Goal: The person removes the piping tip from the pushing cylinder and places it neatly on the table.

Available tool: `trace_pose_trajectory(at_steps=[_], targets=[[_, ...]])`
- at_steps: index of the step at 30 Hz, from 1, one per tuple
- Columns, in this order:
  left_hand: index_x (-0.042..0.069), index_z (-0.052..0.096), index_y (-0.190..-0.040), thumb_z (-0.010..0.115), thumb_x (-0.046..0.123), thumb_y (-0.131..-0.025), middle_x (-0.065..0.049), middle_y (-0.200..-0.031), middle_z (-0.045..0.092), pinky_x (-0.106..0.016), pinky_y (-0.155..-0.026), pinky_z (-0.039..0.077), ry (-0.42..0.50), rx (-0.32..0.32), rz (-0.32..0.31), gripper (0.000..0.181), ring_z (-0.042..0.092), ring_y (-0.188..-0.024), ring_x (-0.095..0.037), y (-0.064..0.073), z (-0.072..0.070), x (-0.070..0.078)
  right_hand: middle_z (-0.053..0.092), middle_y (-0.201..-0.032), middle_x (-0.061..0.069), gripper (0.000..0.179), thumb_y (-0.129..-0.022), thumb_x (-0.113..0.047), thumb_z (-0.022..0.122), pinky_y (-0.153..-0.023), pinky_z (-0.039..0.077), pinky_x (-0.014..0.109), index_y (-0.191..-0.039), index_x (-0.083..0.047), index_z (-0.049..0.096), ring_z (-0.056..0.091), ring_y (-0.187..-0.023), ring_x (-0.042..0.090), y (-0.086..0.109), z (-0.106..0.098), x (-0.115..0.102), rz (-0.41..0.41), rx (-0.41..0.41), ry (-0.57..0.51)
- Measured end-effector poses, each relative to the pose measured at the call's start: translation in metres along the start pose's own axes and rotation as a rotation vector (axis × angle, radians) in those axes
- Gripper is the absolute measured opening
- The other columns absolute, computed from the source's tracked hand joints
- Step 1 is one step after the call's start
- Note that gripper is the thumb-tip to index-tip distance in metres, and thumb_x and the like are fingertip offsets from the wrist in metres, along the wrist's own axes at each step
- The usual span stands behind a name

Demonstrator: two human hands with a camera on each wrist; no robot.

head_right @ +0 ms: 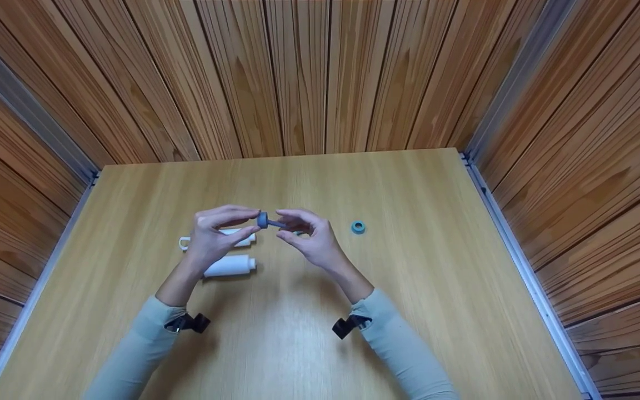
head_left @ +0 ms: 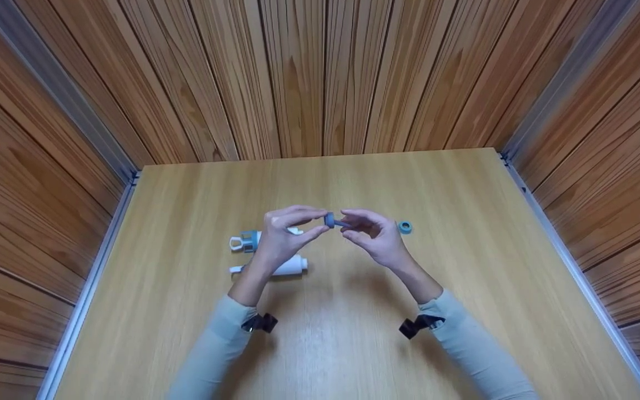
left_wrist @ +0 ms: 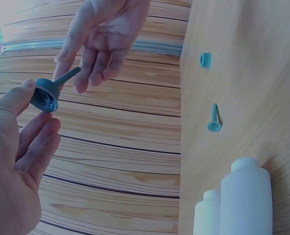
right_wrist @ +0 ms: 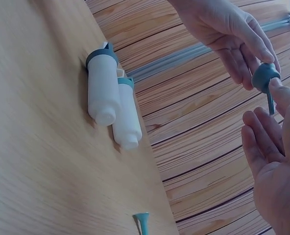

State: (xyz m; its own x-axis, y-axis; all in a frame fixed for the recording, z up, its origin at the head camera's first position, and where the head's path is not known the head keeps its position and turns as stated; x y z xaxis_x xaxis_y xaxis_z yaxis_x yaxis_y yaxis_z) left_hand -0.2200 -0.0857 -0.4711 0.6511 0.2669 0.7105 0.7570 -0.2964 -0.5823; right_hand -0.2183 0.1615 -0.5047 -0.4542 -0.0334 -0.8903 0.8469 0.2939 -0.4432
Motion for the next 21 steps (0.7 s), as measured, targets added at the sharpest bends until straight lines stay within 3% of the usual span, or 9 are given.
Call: trace_pose_trajectory(at_steps=[6, 12, 21], targets=[[0.005, 0.087, -0.120, 0.091, 0.012, -0.095, -0.014, -0.117, 0.087, -0.039, -0.100, 0.070, 0.007, -0.007, -0.001, 0.026, 0.085, -0.111, -0.032, -0.0007, 0.0012, -0.0012, 0.081, -0.116, -0.018, 0.032, -0.099, 0.016, 0.073, -0.097, 0.066, 0.020, -0.130, 0.021, 0.068, 0.080, -0.106, 0.001, 0.0007, 0.0003, -0.0016, 0.010, 0.014, 0.008], [0.008, 0.087, -0.121, 0.091, 0.013, -0.095, -0.012, -0.118, 0.088, -0.040, -0.101, 0.070, 0.013, -0.012, -0.012, 0.026, 0.085, -0.112, -0.031, 0.0002, 0.0021, -0.0012, 0.081, -0.112, -0.015, 0.021, -0.101, 0.015, 0.071, -0.095, 0.066, 0.019, -0.121, 0.019, 0.073, 0.080, -0.102, 0.002, 0.0019, -0.0006, 0.0009, 0.001, 0.025, 0.019], [0.007, 0.087, -0.120, 0.090, 0.013, -0.096, -0.013, -0.118, 0.087, -0.039, -0.102, 0.069, 0.020, -0.027, -0.016, 0.025, 0.085, -0.112, -0.031, 0.0027, 0.0024, -0.0041, 0.080, -0.110, -0.015, 0.017, -0.101, 0.014, 0.072, -0.097, 0.066, 0.021, -0.117, 0.017, 0.076, 0.078, -0.103, 0.003, 0.0012, 0.0013, -0.0012, -0.015, 0.020, 0.026]])
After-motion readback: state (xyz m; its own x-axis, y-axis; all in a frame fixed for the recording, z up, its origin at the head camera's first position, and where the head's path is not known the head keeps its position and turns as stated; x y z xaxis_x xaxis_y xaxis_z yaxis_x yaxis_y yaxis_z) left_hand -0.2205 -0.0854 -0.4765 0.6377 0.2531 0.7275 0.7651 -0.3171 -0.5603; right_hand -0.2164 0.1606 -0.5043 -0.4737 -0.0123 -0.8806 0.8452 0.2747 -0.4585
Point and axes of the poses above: each hand's wrist, its own y-axis away from the middle knuckle, its own z-axis out of the palm, x = y × z, the point moved 1 cm from there along -y, towards the middle knuckle
